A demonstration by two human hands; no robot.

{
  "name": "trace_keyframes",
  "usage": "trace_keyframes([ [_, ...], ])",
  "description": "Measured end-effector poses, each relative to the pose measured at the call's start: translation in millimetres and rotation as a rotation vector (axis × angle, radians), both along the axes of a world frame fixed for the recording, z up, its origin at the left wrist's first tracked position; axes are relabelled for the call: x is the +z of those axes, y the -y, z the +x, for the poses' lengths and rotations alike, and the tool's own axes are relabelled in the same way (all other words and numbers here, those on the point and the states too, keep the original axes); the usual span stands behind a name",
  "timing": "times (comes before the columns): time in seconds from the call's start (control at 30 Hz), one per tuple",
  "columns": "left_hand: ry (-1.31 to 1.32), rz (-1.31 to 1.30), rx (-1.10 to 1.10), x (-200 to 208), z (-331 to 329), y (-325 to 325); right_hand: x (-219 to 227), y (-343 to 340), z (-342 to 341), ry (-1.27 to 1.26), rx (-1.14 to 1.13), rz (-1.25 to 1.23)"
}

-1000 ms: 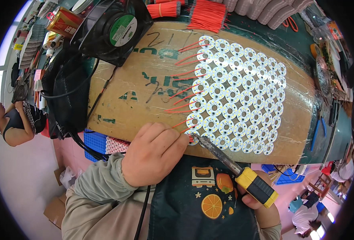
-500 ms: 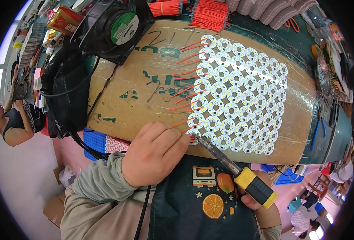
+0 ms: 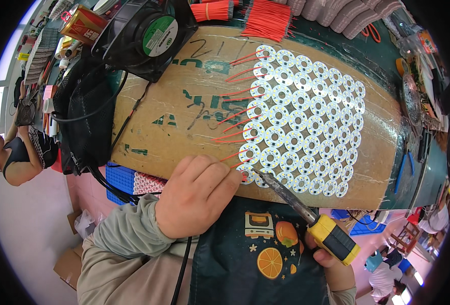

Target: The person attaches wires to circular LED boards on a panel, placing each wire by hand and soldering it to the board using a soldering iron.

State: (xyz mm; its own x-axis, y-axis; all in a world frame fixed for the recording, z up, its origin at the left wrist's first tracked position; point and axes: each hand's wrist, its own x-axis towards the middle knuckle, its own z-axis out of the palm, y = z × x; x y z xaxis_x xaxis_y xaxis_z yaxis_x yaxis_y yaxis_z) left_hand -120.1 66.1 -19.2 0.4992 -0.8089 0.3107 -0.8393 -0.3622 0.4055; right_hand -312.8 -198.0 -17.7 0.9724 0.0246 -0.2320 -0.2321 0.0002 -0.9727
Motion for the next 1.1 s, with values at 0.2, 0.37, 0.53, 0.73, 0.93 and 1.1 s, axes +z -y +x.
trace_keyframes([
  [0.2,0.040,-0.034,0.007,8.8,-5.2,1.9,-0.2,10.6,-8.1,0.028,0.069,0.011],
  [0.37,-0.020,-0.060,-0.017,-1.1,-9.4,1.8,-3.4,13.6,-11.8,0.078,0.115,-0.086],
  [0.53,-0.037,-0.069,-0.027,-4.4,-8.7,1.5,-11.5,15.1,-19.5,0.100,0.142,-0.202],
  [0.73,-0.022,-0.059,-0.031,-3.7,-8.2,2.7,-13.1,12.5,-16.7,0.081,0.125,-0.180],
  [0.93,-0.024,-0.055,-0.033,-2.5,-7.9,3.3,-14.3,14.3,-16.9,0.105,0.158,-0.220],
  [1.1,-0.020,-0.047,-0.032,-4.4,-8.3,3.6,-14.2,9.5,-18.6,0.085,0.093,-0.191],
])
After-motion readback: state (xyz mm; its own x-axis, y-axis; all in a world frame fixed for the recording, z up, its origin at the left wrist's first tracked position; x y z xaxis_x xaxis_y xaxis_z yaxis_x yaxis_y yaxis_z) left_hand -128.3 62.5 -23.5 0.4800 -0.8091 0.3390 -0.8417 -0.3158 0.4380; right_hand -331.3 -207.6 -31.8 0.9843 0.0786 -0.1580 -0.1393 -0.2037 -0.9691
